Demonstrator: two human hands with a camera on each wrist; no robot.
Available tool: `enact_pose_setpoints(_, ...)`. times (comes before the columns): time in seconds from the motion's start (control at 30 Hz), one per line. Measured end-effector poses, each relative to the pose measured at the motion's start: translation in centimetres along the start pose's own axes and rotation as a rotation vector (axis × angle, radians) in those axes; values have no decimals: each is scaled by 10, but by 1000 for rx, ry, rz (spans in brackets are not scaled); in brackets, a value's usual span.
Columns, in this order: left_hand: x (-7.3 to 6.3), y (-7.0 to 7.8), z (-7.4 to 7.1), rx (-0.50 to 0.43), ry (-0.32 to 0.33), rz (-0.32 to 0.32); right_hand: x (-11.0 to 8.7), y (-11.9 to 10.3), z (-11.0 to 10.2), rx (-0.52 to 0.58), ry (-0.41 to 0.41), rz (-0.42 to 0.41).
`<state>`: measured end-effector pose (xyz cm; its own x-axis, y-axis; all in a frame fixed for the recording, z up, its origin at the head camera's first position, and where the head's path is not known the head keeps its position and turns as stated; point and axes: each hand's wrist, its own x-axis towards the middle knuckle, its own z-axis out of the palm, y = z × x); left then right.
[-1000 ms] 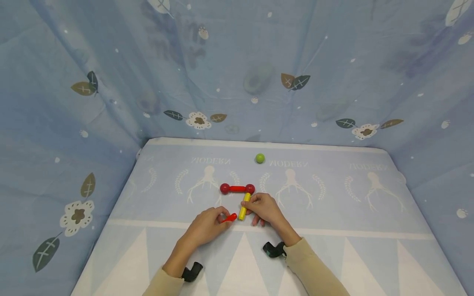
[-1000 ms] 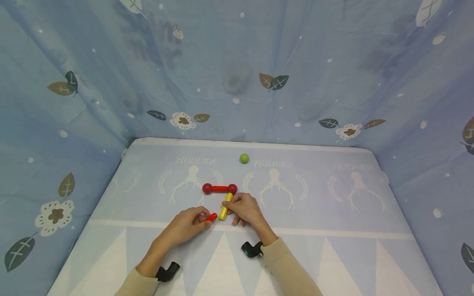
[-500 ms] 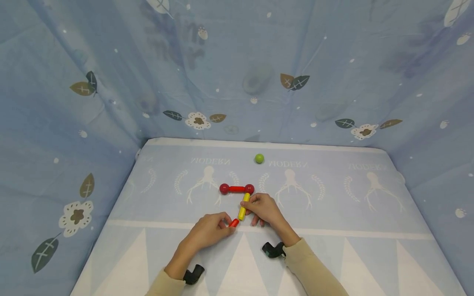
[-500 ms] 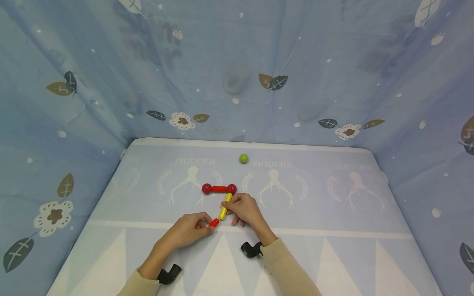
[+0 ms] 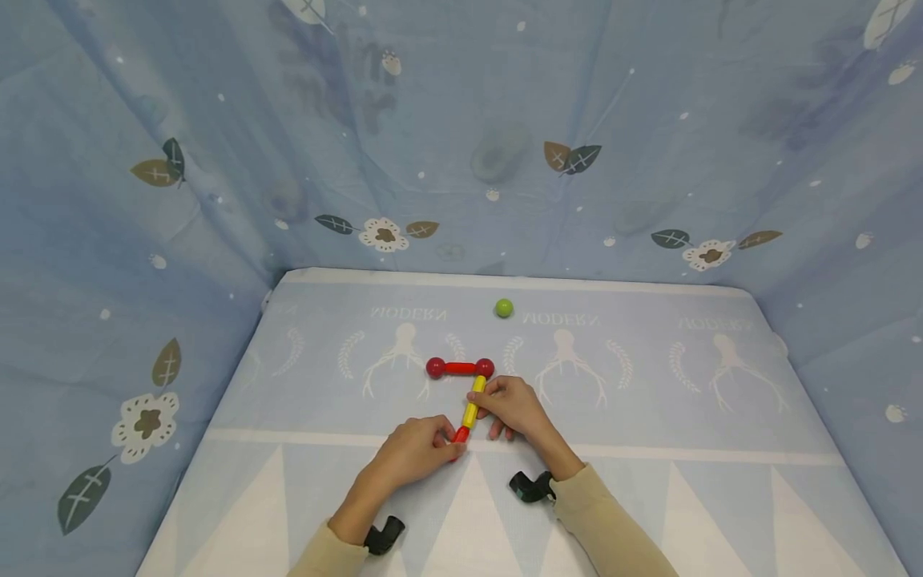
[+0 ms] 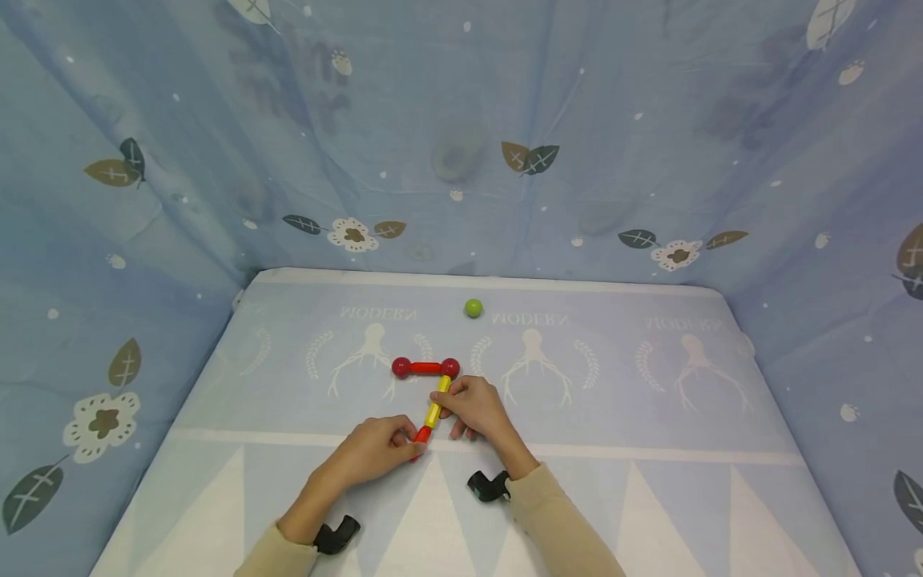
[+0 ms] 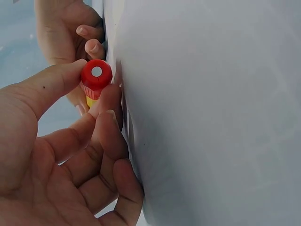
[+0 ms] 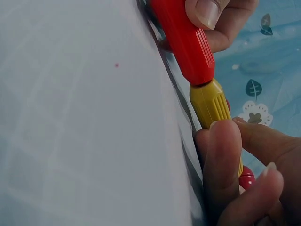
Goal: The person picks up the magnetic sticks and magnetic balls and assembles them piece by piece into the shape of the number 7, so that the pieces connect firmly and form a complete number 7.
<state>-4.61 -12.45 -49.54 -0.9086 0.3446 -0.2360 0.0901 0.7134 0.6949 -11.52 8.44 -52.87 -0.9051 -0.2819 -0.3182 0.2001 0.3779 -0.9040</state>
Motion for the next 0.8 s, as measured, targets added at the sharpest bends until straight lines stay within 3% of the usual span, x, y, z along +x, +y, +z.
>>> enact_pose_setpoints(0.8, 4, 2, 6, 41, 24, -16, 0, 0, 1, 6, 4, -3)
